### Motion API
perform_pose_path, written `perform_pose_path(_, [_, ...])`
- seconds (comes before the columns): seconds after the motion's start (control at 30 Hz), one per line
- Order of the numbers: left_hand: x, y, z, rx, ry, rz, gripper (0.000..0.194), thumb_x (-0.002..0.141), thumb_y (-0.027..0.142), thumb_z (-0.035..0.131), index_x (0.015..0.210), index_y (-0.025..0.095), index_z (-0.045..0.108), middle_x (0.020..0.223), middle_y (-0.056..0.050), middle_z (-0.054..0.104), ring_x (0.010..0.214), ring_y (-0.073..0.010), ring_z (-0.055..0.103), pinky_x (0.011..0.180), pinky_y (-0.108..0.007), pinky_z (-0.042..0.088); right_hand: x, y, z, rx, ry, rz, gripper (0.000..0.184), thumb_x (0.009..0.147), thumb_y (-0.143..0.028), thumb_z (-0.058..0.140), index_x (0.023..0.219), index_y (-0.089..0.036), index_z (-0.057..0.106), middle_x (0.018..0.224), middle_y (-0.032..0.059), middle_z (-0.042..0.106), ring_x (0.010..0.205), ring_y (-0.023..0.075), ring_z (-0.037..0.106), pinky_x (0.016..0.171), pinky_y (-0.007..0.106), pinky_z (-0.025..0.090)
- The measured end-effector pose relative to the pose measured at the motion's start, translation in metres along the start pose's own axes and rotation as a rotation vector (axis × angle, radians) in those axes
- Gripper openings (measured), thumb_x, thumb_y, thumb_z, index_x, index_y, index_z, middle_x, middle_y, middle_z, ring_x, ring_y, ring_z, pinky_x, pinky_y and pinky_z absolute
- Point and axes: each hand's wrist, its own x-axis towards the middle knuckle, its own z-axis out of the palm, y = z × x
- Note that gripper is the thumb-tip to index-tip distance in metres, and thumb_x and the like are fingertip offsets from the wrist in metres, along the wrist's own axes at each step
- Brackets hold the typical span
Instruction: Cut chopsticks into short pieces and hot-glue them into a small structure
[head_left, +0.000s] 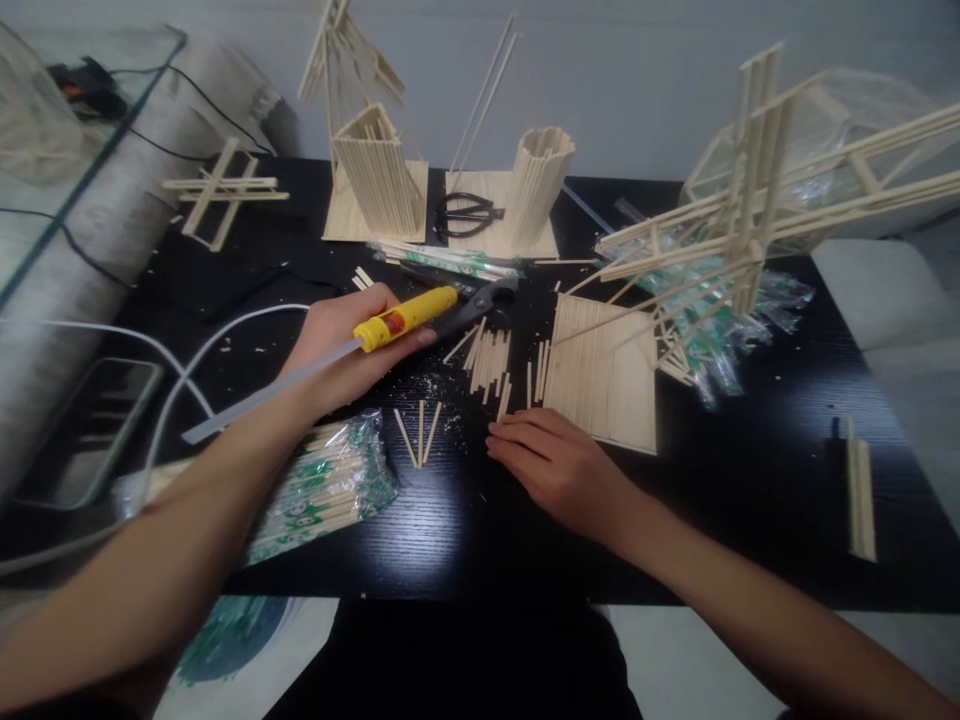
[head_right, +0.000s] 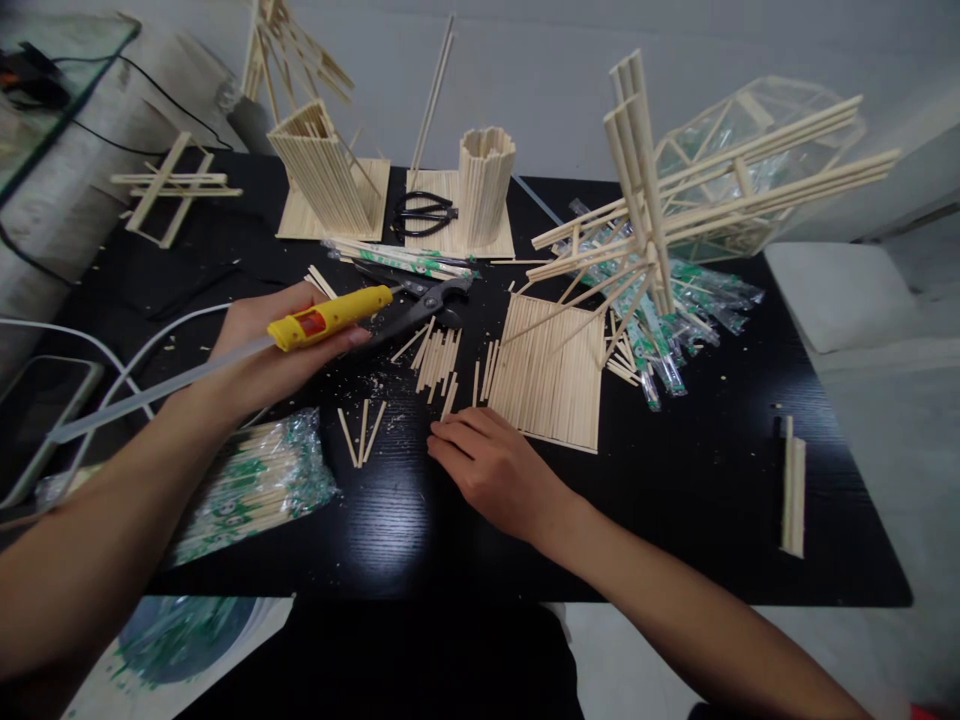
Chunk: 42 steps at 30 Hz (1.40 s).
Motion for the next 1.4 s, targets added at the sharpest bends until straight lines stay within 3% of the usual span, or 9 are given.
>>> perform_pose_path(0.23, [0.000,-0.001,-0.001,0.000,0.005,0.024,0.038,0.086,0.052,0.072,0.076,0.018,0.057,0.067,0.006,0.058,0.063,-0.0088,0.051,0.061,-0.024,0.036,0.003,0.007,-0.002,0.056,0.017,0.101,0.018,0.098,-0.019,0.064,0.113,-0.012,0.071,0.113,0.0136,0.073,0.110,0.0255,0.066,0.097,0.045,0.059])
perform_pose_path(0.4, [0.000,-0.002,0.001,-0.012,0.030,0.057,0.036,0.086,0.051,0.073,0.077,0.019,0.060,0.067,0.006,0.058,0.061,-0.0089,0.051,0.059,-0.025,0.036,0.003,0.018,-0.004,-0.033,0.002,0.222,0.054,0.092,-0.044,0.071,0.134,-0.011,0.059,0.134,0.0207,0.063,0.130,0.0346,0.056,0.111,0.057,0.049])
perform_pose_path(0.5, [0.000,-0.002,0.000,-0.017,0.032,0.061,0.036,0.085,0.052,0.073,0.076,0.019,0.059,0.066,0.006,0.058,0.061,-0.0095,0.051,0.059,-0.026,0.036,0.002,0.020,-0.004,-0.052,-0.015,0.273,0.067,0.089,-0.051,0.072,0.140,-0.011,0.054,0.137,0.0206,0.062,0.133,0.0358,0.054,0.114,0.060,0.044])
perform_pose_path(0.73, [0.000,0.006,-0.007,-0.020,-0.055,0.019,0.034,0.088,0.048,0.071,0.078,0.018,0.057,0.070,0.005,0.059,0.065,-0.0098,0.052,0.064,-0.025,0.038,0.003,0.017,0.000,-0.027,-0.007,0.286,0.060,0.090,-0.042,0.073,0.138,-0.012,0.053,0.132,0.0185,0.066,0.130,0.0347,0.057,0.113,0.059,0.045])
perform_pose_path(1.1, [0.000,0.006,-0.005,0.017,-0.037,0.013,0.036,0.087,0.051,0.071,0.077,0.018,0.058,0.068,0.005,0.057,0.063,-0.0101,0.050,0.062,-0.025,0.036,0.006,0.016,0.003,0.006,0.029,0.319,0.066,0.086,-0.045,0.076,0.137,-0.011,0.051,0.131,0.0202,0.063,0.127,0.0355,0.055,0.112,0.059,0.044])
perform_pose_path(1.4, [0.000,0.004,-0.007,-0.001,-0.033,0.051,0.037,0.087,0.050,0.072,0.077,0.018,0.058,0.068,0.005,0.058,0.062,-0.0091,0.051,0.062,-0.025,0.035,0.008,0.019,0.003,0.033,0.026,0.337,0.060,0.087,-0.041,0.074,0.136,-0.017,0.051,0.128,0.0172,0.063,0.124,0.0349,0.057,0.109,0.059,0.044])
